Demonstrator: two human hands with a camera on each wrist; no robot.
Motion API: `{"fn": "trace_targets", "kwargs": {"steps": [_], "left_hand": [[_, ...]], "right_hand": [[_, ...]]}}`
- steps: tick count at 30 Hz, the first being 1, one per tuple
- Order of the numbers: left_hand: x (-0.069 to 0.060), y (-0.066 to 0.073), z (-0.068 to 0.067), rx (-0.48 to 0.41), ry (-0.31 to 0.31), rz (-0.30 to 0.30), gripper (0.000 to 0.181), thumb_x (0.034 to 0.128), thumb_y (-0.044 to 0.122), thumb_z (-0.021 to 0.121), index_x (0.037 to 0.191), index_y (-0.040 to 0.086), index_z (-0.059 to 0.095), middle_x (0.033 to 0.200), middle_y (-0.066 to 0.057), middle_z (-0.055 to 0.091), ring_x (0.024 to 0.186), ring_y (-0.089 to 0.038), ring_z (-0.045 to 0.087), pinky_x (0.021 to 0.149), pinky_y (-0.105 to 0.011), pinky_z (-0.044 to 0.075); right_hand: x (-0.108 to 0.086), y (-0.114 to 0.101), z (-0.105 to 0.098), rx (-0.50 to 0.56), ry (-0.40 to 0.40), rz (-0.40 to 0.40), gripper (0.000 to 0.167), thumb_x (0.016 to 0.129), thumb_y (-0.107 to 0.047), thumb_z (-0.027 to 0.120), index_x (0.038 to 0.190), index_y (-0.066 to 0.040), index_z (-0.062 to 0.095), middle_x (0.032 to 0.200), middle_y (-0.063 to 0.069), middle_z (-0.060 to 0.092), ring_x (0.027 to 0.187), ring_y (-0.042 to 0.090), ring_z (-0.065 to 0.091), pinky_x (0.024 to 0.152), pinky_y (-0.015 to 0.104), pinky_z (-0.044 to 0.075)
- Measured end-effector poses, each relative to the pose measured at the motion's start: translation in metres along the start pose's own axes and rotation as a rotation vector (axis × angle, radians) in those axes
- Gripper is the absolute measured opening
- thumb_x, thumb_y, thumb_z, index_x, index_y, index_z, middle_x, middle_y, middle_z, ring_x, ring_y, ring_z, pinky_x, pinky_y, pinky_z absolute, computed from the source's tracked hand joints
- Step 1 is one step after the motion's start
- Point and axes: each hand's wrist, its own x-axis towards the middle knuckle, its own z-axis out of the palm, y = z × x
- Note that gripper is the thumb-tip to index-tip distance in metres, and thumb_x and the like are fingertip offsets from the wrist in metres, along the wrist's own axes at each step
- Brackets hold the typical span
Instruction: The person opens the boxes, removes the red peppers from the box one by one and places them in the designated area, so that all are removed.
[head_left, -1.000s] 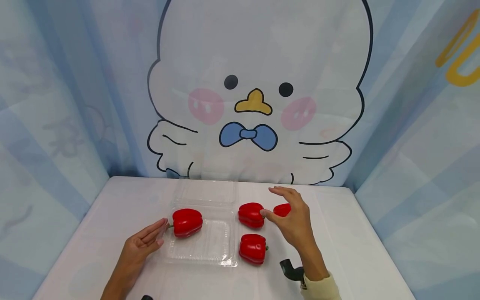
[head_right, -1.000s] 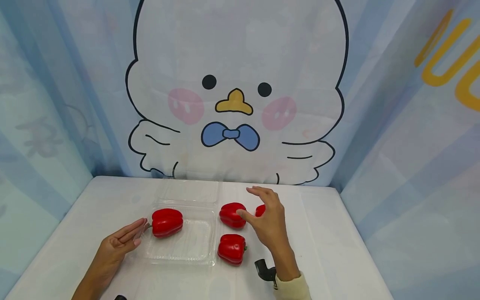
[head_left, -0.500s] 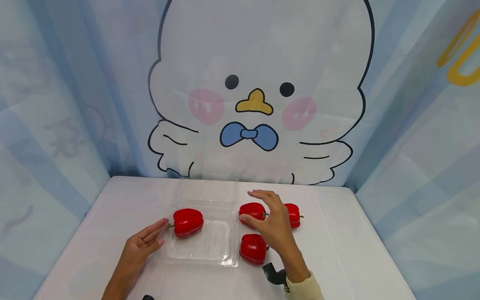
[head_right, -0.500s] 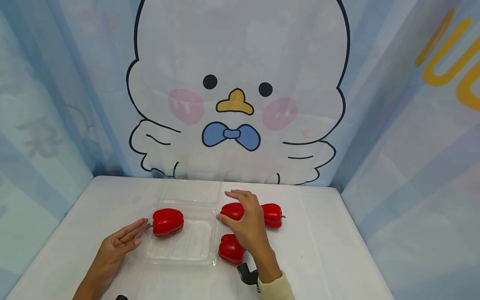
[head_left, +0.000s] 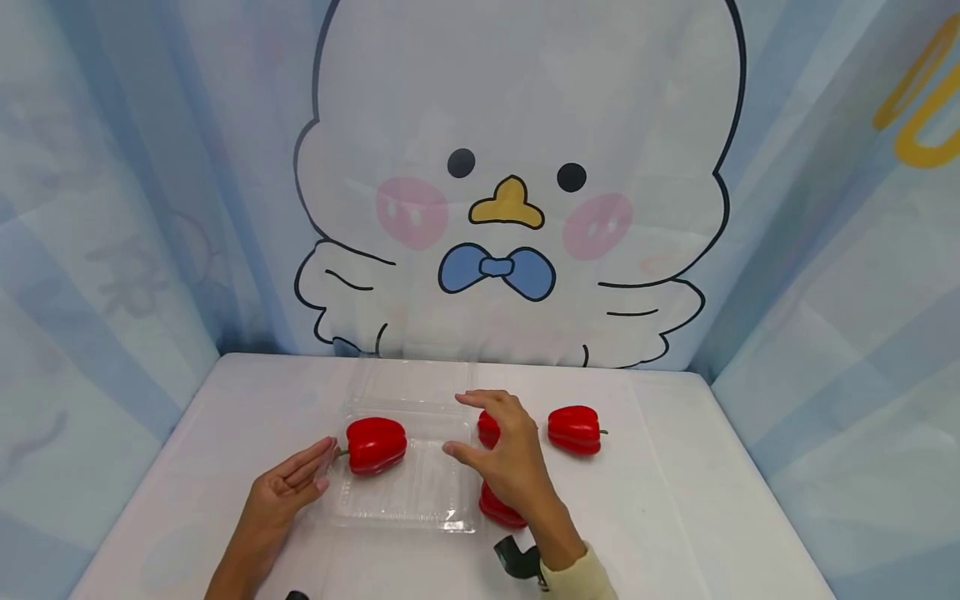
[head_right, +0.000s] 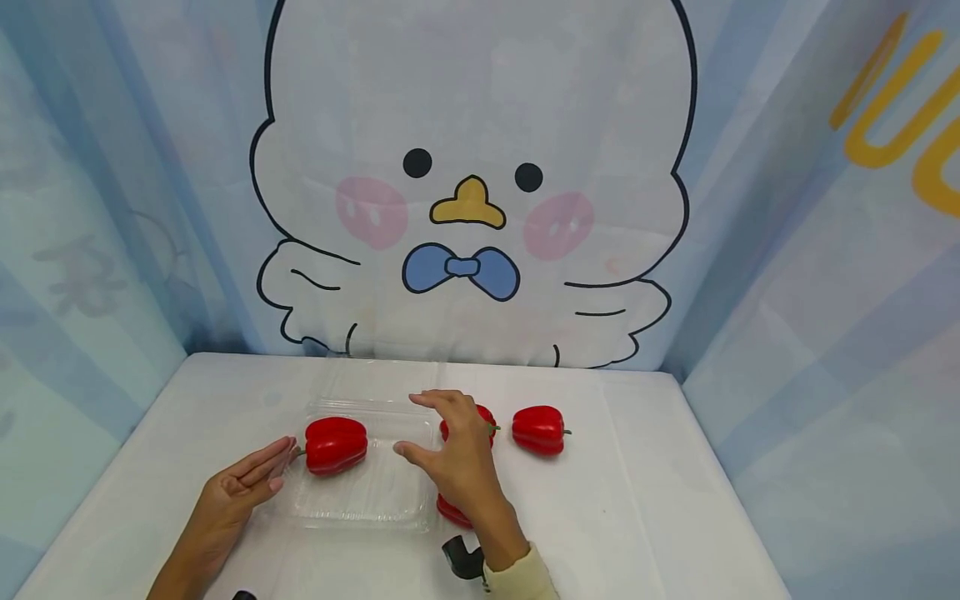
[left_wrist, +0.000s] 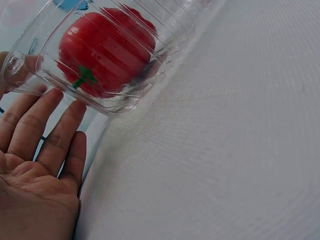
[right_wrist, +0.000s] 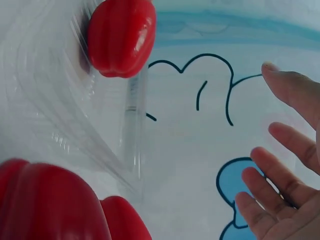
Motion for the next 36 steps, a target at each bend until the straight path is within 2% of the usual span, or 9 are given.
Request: {"fn": "trace_targets", "kwargs": {"steps": [7,12,19,24,33,36], "left_hand": [[0.001,-0.001,0.001,0.007,0.009,-0.014,0.069,0.1018,0.018,0.074,0.163,0.015,0.043,0.163,0.008,0.049,0.132,0.011,0.056,0.105,-0.017,0.051],[0.001,0.0,0.001,0.005,0.008,-0.018,0.071,0.1014,0.02,0.074,0.164,0.017,0.042,0.163,0.008,0.048,0.138,0.006,0.054,0.106,-0.018,0.051],[0.001,-0.001,0.001,0.005,0.01,-0.02,0.071,0.101,0.02,0.075,0.164,0.017,0.042,0.163,0.009,0.049,0.136,0.008,0.056,0.106,-0.017,0.051],[0.002,-0.001,0.0,0.006,0.011,-0.02,0.074,0.0992,0.023,0.078,0.164,0.015,0.042,0.162,0.009,0.05,0.134,0.01,0.056,0.106,-0.017,0.051],[0.0,0.0,0.0,0.017,0.007,-0.015,0.075,0.0985,0.025,0.078,0.164,0.016,0.042,0.162,0.011,0.049,0.132,0.012,0.056,0.105,-0.016,0.051],[0.001,-0.001,0.0,0.012,0.006,-0.018,0.075,0.099,0.026,0.078,0.164,0.016,0.041,0.162,0.011,0.049,0.131,0.014,0.057,0.104,-0.015,0.051]], "right_hand": [[-0.001,-0.004,0.014,0.025,-0.013,-0.006,0.065,0.079,-0.028,0.095,0.139,-0.035,0.069,0.142,-0.007,0.064,0.134,0.018,0.058,0.105,0.053,0.059],[0.0,-0.005,0.026,0.04,-0.034,-0.006,0.064,0.08,-0.028,0.095,0.138,-0.033,0.069,0.142,-0.006,0.065,0.133,0.017,0.059,0.104,0.048,0.061],[0.001,-0.007,0.041,0.068,-0.08,-0.002,0.063,0.082,-0.027,0.093,0.14,-0.03,0.068,0.143,-0.005,0.064,0.134,0.017,0.058,0.107,0.053,0.058],[0.002,-0.008,0.052,0.062,-0.102,0.012,0.063,0.083,-0.028,0.093,0.141,-0.032,0.068,0.145,-0.004,0.063,0.135,0.019,0.056,0.108,0.056,0.057],[0.004,-0.013,0.072,0.037,-0.109,-0.005,0.063,0.082,-0.03,0.093,0.141,-0.031,0.068,0.148,0.0,0.062,0.137,0.02,0.055,0.107,0.051,0.058],[0.005,-0.014,0.077,0.024,-0.123,0.004,0.064,0.082,-0.032,0.093,0.141,-0.033,0.068,0.148,-0.002,0.062,0.137,0.019,0.055,0.108,0.05,0.057]]}}
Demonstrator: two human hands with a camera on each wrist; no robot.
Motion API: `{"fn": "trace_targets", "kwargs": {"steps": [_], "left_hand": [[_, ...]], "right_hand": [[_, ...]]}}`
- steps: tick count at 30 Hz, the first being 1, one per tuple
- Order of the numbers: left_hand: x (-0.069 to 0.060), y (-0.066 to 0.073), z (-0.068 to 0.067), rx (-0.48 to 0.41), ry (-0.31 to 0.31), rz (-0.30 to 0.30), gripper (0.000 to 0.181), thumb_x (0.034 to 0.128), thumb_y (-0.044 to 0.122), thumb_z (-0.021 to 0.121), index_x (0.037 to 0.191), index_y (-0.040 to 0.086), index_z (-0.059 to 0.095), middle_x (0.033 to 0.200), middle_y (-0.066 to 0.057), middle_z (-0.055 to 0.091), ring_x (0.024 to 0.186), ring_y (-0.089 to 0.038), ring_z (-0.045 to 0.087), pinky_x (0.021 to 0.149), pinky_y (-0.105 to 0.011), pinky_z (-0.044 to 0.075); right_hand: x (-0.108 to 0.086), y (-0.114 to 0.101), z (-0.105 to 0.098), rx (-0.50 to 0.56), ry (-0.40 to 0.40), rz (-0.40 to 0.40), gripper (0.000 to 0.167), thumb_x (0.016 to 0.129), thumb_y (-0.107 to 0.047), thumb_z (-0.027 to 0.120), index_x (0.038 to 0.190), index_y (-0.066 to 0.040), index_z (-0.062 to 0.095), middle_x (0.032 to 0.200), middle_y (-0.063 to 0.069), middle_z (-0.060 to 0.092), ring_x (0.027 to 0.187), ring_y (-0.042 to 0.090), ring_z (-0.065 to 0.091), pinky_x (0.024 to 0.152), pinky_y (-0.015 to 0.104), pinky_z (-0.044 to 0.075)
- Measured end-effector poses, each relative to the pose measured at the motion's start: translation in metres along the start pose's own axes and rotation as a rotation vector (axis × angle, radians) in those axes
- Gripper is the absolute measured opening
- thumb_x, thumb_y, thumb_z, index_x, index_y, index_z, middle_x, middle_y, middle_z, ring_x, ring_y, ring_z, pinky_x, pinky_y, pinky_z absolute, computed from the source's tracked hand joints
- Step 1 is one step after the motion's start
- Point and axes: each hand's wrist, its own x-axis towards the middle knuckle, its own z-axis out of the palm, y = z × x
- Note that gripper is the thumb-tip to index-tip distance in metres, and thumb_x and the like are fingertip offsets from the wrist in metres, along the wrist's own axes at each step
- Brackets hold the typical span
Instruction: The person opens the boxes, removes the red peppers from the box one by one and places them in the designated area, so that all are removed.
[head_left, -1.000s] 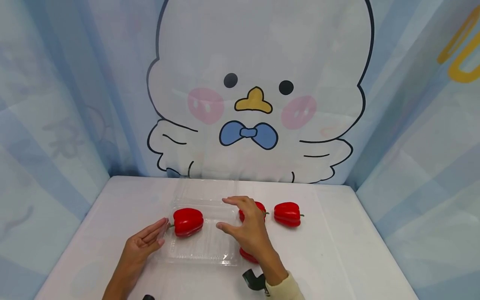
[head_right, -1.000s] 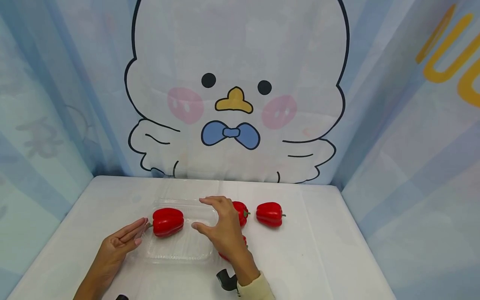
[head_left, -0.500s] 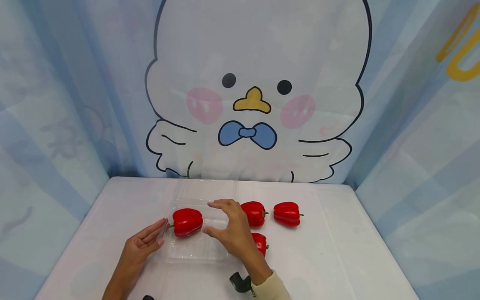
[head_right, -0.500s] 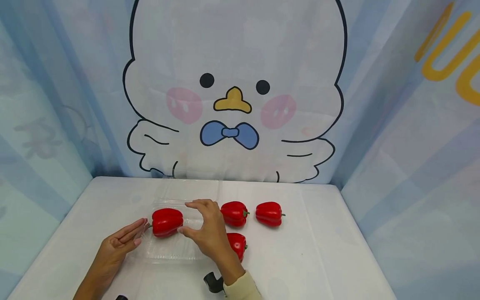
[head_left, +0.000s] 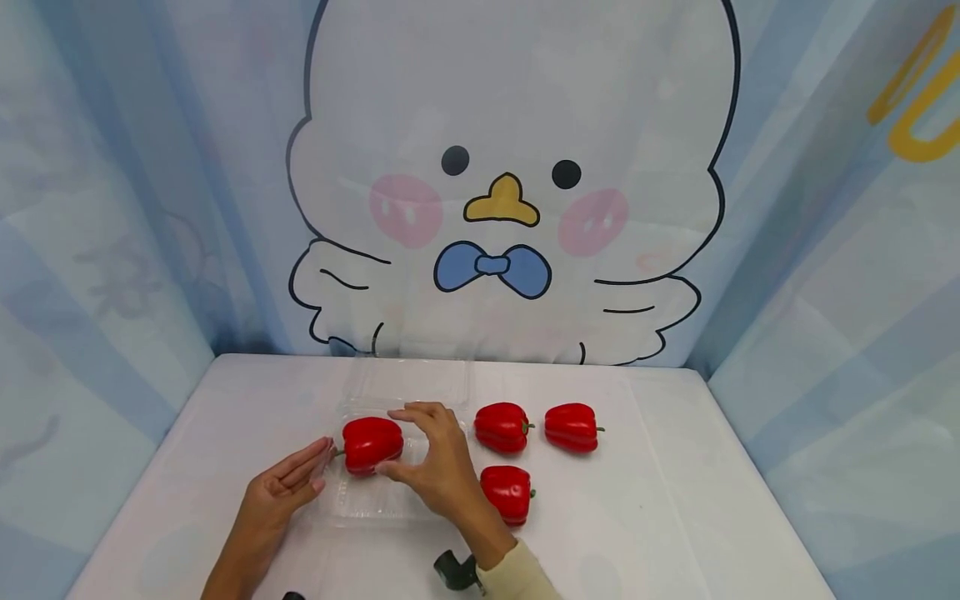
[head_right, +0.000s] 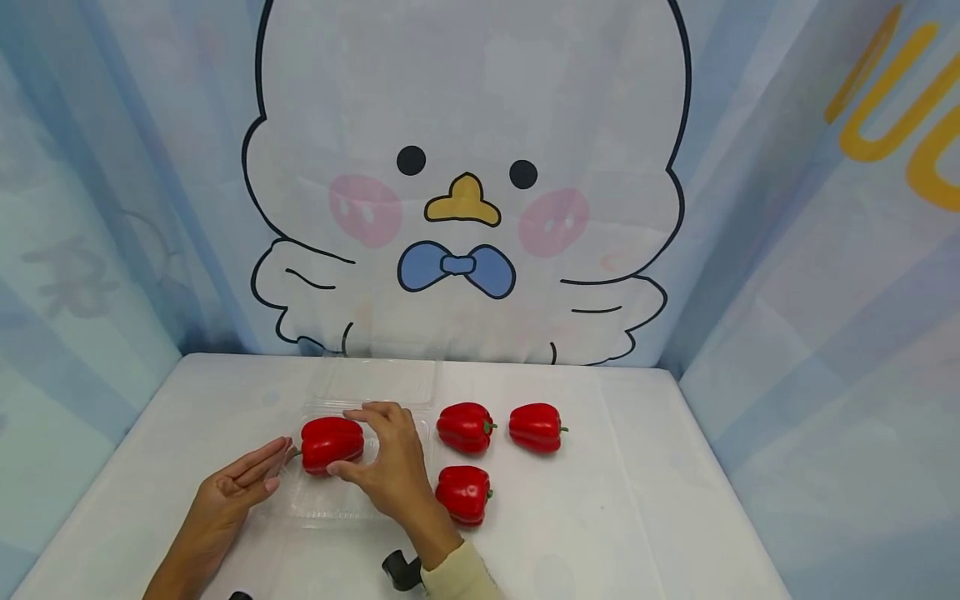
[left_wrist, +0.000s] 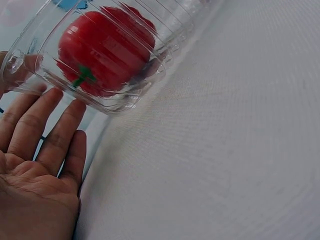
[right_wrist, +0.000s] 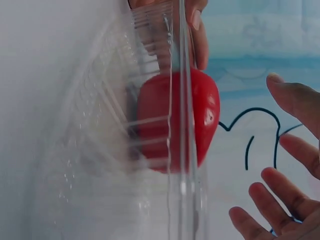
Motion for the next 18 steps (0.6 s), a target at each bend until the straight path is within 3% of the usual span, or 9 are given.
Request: {"fn": "trace_targets", "kwargs": {"steps": [9,13,18], "left_hand": [[0.0,0.0,0.0,-0.014,-0.007,0.004,0.075,0.0997,0.025,0.077,0.165,0.016,0.04,0.163,0.009,0.047,0.134,0.01,0.056,0.105,-0.016,0.052],[-0.001,0.0,0.0,-0.001,-0.009,0.009,0.075,0.1002,0.025,0.076,0.165,0.016,0.04,0.164,0.009,0.047,0.134,0.011,0.055,0.105,-0.015,0.052],[-0.002,0.001,-0.001,-0.001,-0.012,0.018,0.075,0.1,0.025,0.077,0.165,0.015,0.04,0.163,0.01,0.047,0.133,0.012,0.055,0.105,-0.015,0.051]], "right_hand": [[0.006,-0.005,0.017,-0.011,-0.038,0.014,0.067,0.081,-0.032,0.094,0.142,-0.033,0.067,0.145,-0.005,0.062,0.133,0.016,0.054,0.109,0.04,0.056],[0.009,-0.006,0.025,-0.015,-0.061,0.02,0.069,0.081,-0.033,0.094,0.144,-0.033,0.065,0.145,-0.004,0.061,0.133,0.015,0.053,0.101,0.03,0.06],[0.013,-0.007,0.032,-0.018,-0.083,0.032,0.07,0.081,-0.031,0.094,0.144,-0.034,0.065,0.145,-0.004,0.06,0.132,0.014,0.052,0.095,0.026,0.061]]}}
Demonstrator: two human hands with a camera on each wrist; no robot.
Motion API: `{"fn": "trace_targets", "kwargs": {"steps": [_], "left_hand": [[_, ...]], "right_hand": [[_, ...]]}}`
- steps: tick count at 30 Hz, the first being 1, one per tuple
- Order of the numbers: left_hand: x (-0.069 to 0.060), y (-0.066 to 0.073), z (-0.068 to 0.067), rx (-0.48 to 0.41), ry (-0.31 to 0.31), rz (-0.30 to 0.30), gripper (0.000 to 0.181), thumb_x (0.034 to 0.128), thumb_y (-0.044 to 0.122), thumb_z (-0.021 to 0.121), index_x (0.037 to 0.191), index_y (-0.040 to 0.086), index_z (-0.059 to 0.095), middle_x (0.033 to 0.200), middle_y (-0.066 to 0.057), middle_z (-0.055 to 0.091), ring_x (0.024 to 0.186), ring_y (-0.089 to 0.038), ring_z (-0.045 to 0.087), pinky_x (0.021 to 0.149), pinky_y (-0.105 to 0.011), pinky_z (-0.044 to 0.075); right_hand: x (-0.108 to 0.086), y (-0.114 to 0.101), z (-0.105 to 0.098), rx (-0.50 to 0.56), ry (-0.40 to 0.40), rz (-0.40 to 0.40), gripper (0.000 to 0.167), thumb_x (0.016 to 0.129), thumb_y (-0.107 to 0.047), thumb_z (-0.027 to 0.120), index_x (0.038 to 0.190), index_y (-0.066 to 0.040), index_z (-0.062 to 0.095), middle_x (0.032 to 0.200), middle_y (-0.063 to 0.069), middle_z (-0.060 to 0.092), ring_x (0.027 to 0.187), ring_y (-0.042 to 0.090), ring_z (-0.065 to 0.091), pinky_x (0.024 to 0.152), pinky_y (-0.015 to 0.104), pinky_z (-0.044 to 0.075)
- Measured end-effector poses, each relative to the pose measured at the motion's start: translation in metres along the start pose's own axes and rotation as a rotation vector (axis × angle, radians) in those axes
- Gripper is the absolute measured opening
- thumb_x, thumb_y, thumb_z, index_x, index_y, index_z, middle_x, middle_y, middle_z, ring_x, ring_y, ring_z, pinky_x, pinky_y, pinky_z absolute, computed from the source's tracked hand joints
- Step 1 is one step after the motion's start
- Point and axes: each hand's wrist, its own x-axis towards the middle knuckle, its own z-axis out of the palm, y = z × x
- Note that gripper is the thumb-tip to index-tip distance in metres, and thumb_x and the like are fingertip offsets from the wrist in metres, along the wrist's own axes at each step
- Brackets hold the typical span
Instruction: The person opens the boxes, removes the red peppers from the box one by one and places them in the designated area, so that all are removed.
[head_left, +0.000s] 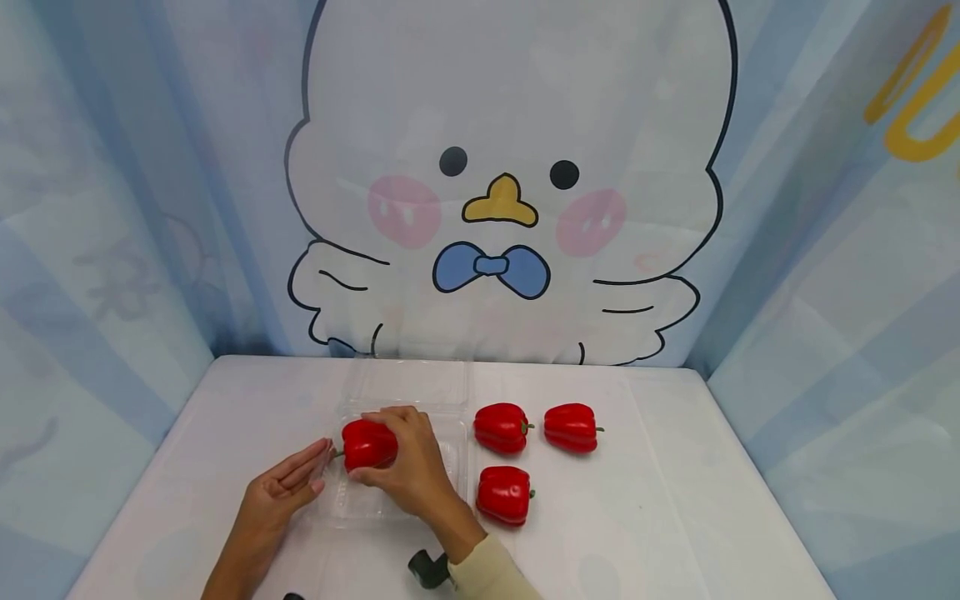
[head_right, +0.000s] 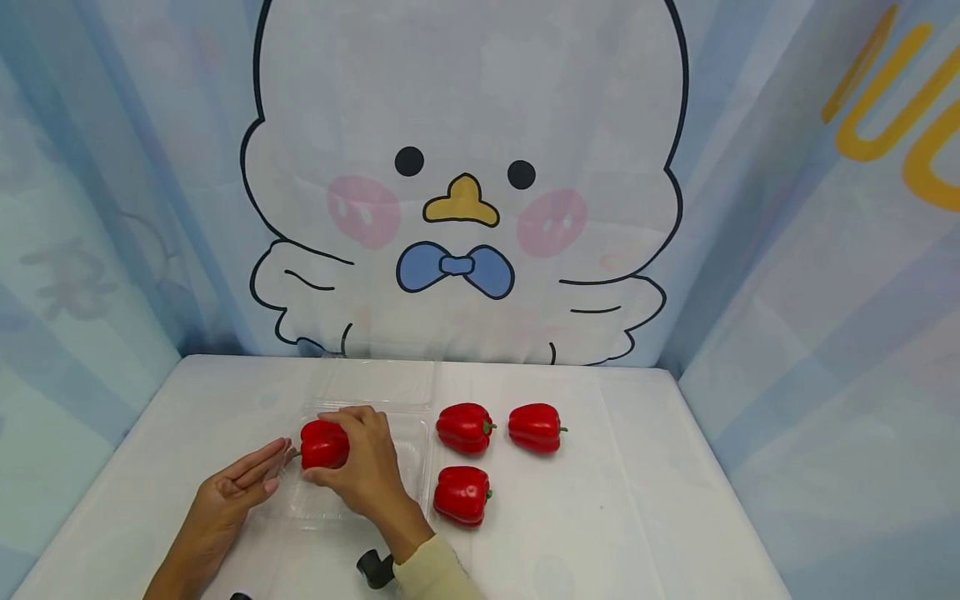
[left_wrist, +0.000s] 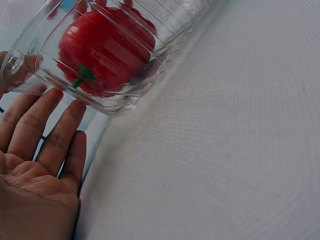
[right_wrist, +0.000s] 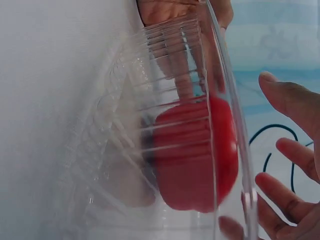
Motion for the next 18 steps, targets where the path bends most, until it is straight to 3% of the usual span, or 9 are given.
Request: {"fn": "trace_targets", "kwargs": {"steps": [6,13,18], "left_hand": [[0.0,0.001,0.0,-0.011,0.005,0.005,0.075,0.0998,0.026,0.077,0.164,0.014,0.041,0.163,0.008,0.048,0.132,0.013,0.055,0.104,-0.014,0.051],[0.001,0.0,0.0,-0.023,0.008,-0.036,0.075,0.0993,0.027,0.077,0.164,0.017,0.041,0.164,0.008,0.047,0.132,0.013,0.055,0.107,-0.017,0.05],[0.001,0.001,0.0,-0.024,0.003,-0.02,0.072,0.1008,0.022,0.076,0.164,0.013,0.042,0.163,0.006,0.049,0.131,0.014,0.056,0.105,-0.016,0.051]], "right_hand": [[0.007,-0.004,0.007,-0.033,-0.011,0.019,0.071,0.08,-0.029,0.095,0.143,-0.033,0.065,0.144,-0.004,0.061,0.131,0.014,0.051,0.093,0.024,0.061],[0.012,-0.005,0.013,-0.096,-0.025,0.077,0.071,0.077,-0.029,0.097,0.142,-0.035,0.066,0.143,-0.004,0.06,0.129,0.015,0.051,0.09,0.026,0.063],[0.014,-0.003,0.016,-0.106,-0.025,0.084,0.071,0.077,-0.029,0.097,0.141,-0.035,0.067,0.14,-0.004,0.061,0.127,0.014,0.051,0.09,0.027,0.063]]}}
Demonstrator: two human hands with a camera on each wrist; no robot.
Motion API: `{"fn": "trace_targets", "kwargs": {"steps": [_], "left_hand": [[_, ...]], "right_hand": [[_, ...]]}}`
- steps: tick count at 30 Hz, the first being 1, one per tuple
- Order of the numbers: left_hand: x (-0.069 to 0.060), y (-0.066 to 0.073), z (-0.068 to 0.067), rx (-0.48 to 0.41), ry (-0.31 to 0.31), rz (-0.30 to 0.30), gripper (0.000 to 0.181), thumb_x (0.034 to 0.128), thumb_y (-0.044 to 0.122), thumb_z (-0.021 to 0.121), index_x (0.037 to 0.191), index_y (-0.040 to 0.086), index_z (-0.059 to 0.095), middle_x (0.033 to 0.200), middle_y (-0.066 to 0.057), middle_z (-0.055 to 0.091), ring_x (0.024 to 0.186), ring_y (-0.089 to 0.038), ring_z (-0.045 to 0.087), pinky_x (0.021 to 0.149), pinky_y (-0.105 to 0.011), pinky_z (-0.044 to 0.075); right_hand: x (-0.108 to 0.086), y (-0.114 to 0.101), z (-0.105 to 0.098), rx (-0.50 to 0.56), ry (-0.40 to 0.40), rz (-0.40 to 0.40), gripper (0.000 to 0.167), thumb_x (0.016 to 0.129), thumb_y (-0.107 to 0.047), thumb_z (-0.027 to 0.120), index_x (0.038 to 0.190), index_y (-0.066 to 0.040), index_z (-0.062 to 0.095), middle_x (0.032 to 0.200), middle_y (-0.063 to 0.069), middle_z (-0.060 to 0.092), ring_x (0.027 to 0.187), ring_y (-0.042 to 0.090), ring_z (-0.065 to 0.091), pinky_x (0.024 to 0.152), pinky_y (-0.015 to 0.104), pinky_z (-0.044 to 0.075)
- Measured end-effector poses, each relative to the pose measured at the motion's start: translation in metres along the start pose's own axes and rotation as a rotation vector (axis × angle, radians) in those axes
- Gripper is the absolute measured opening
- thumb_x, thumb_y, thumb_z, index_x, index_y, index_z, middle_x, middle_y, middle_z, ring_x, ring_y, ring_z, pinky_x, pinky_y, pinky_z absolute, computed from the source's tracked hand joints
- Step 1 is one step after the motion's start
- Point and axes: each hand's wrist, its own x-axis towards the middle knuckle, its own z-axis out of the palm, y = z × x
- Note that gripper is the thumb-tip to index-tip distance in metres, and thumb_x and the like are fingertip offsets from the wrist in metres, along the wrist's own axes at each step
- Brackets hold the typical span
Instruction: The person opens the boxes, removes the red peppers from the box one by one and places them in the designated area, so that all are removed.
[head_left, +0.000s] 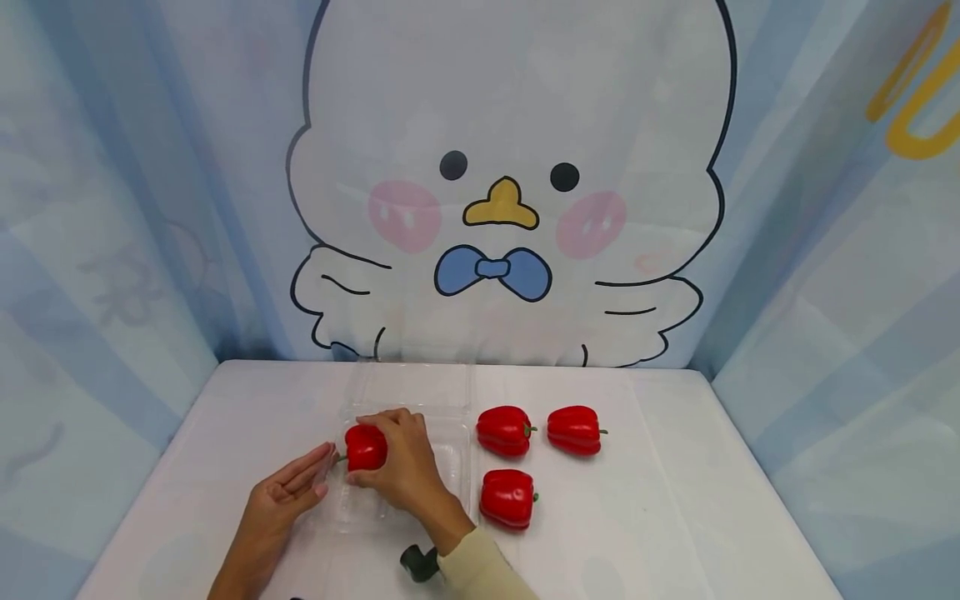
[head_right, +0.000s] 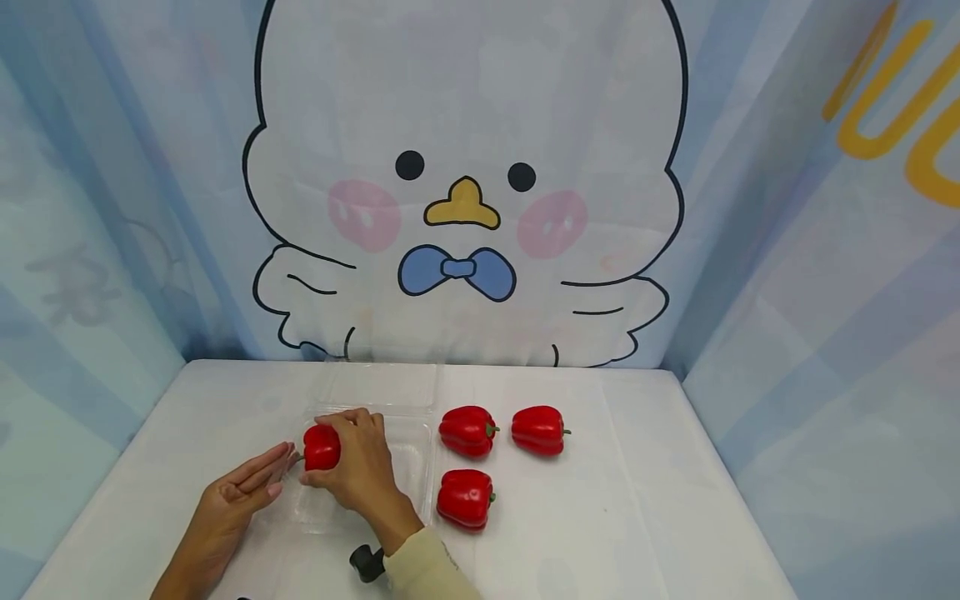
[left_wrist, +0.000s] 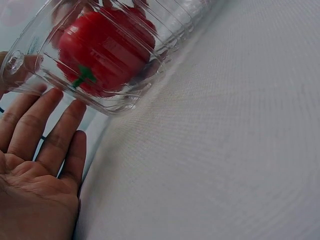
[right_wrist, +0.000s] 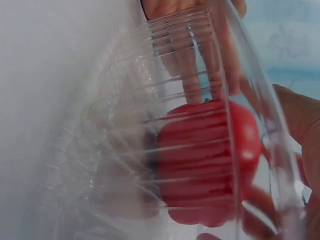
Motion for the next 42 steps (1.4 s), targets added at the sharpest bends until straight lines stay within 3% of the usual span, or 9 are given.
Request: {"fn": "trace_targets", "kwargs": {"steps": [19,42], "left_hand": [[0.003,-0.003,0.004,-0.01,0.022,-0.01,0.074,0.098,0.026,0.079,0.163,0.016,0.045,0.162,0.007,0.051,0.133,0.01,0.056,0.107,-0.019,0.051],[0.0,-0.001,0.001,0.047,0.029,0.003,0.075,0.0971,0.03,0.08,0.162,0.017,0.045,0.16,0.011,0.052,0.13,0.015,0.056,0.107,-0.018,0.05]], "right_hand": [[-0.001,0.004,0.006,-0.023,-0.006,-0.005,0.065,0.076,-0.028,0.097,0.136,-0.032,0.071,0.134,-0.003,0.061,0.124,0.013,0.05,0.091,0.026,0.062],[-0.017,-0.008,-0.018,0.085,0.031,-0.016,0.063,0.077,-0.029,0.097,0.135,-0.035,0.072,0.134,-0.005,0.06,0.126,0.014,0.05,0.094,0.033,0.063]]}}
